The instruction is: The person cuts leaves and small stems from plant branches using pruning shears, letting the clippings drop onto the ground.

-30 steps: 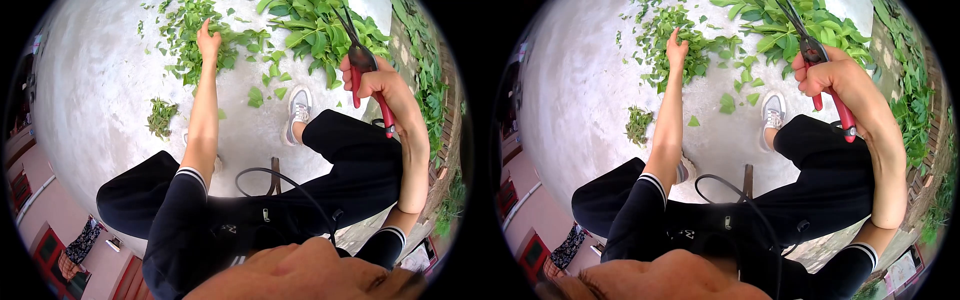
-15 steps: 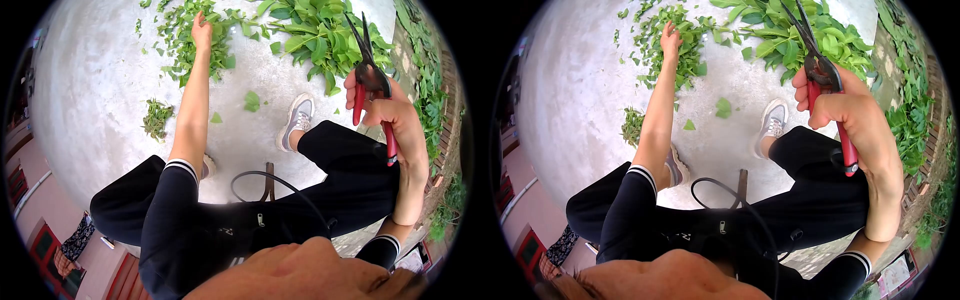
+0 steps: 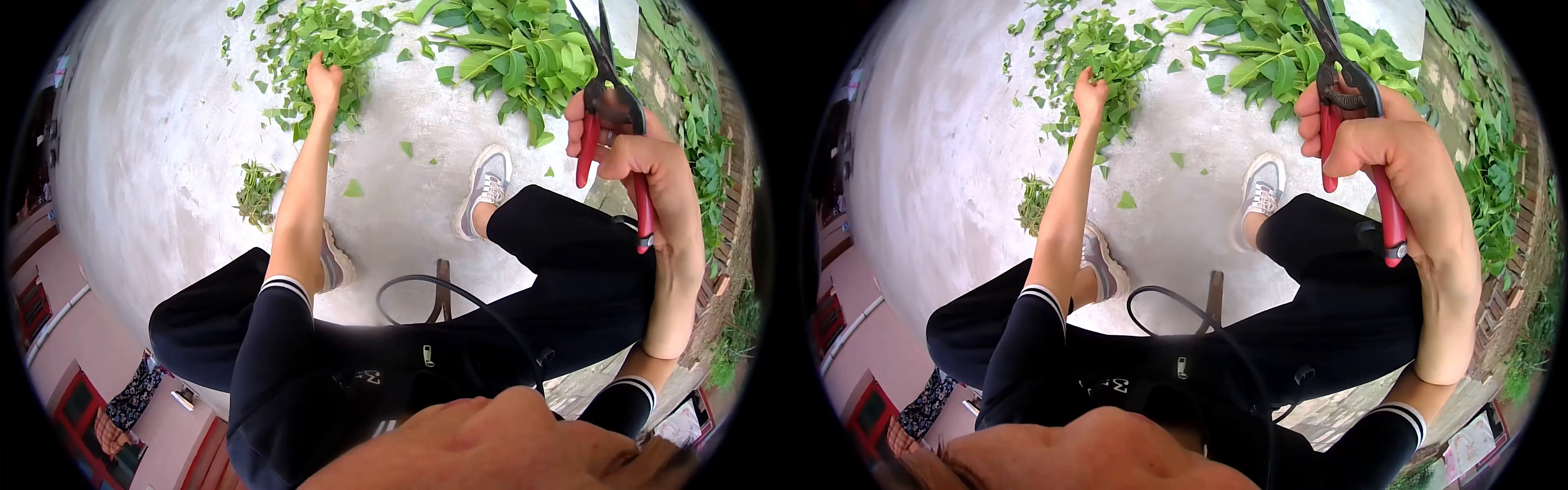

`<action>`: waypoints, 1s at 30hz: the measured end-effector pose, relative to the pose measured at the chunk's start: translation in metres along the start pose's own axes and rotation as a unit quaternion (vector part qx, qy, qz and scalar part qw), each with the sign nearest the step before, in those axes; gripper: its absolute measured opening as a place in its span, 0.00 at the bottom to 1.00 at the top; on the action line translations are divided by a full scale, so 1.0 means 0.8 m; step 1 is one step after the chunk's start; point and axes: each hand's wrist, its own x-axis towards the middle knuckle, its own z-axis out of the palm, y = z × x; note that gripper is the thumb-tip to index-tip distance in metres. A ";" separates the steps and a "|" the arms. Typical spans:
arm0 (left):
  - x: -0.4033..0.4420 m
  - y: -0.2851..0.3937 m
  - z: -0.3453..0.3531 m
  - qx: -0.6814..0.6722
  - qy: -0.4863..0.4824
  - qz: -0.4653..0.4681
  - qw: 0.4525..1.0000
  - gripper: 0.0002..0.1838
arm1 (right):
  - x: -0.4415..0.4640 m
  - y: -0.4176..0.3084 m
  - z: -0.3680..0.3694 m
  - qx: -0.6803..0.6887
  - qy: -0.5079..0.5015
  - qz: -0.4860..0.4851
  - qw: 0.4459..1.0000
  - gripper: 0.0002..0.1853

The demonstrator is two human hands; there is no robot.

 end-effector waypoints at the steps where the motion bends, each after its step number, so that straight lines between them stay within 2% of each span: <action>1: 0.012 0.038 -0.006 0.029 0.045 0.013 0.998 0.23 | -0.002 -0.003 -0.002 0.023 0.018 -0.024 0.999 0.18; 3: 0.013 0.107 -0.009 0.085 0.142 0.037 0.986 0.14 | 0.002 -0.004 -0.014 0.061 0.036 -0.080 0.994 0.15; 4: 0.003 0.133 0.011 -0.068 0.004 0.011 0.998 0.14 | 0.004 -0.002 -0.022 0.072 0.033 -0.090 0.993 0.15; 6: -0.031 0.152 0.092 -0.116 -0.171 0.083 0.975 0.16 | 0.006 0.003 -0.036 0.095 0.028 -0.113 0.989 0.15; 8: -0.083 0.221 0.131 -0.127 -0.282 0.035 0.950 0.17 | 0.000 0.003 -0.043 0.153 0.034 -0.103 0.982 0.14; 10: -0.117 0.220 0.214 -0.113 -0.172 0.156 0.966 0.15 | -0.005 0.009 -0.056 0.185 0.030 -0.087 0.978 0.14; 13: -0.127 0.254 0.206 0.038 -0.327 0.103 0.939 0.14 | -0.008 0.017 -0.076 0.195 0.040 -0.103 0.975 0.15; 14: -0.127 0.265 0.195 0.005 -0.315 0.107 0.943 0.13 | -0.009 0.019 -0.084 0.197 0.046 -0.106 0.974 0.15; 18: -0.093 0.309 0.091 -0.120 -0.277 0.125 0.945 0.10 | -0.012 0.023 -0.103 0.188 0.088 -0.116 0.971 0.13; 20: -0.068 0.330 0.011 -0.291 -0.375 -0.016 0.880 0.08 | -0.019 0.024 -0.096 0.170 0.095 -0.136 0.971 0.11; 22: -0.058 0.339 -0.070 -0.205 -0.337 0.039 0.918 0.07 | -0.023 0.025 -0.088 0.137 0.067 -0.136 0.979 0.09; 24: -0.053 0.338 -0.144 -0.212 -0.346 0.061 0.912 0.06 | -0.025 0.027 -0.069 0.115 0.020 -0.134 0.984 0.07; 28: -0.081 0.360 -0.282 -0.154 -0.324 0.074 0.930 0.06 | -0.033 0.038 -0.006 0.061 -0.132 -0.117 0.982 0.18; 29: -0.093 0.368 -0.312 -0.137 -0.318 0.080 0.935 0.06 | -0.040 0.041 0.015 0.068 -0.167 -0.101 0.978 0.22; 30: -0.105 0.372 -0.339 -0.127 -0.313 0.082 0.938 0.06 | -0.056 0.035 0.033 0.067 -0.207 -0.071 0.973 0.23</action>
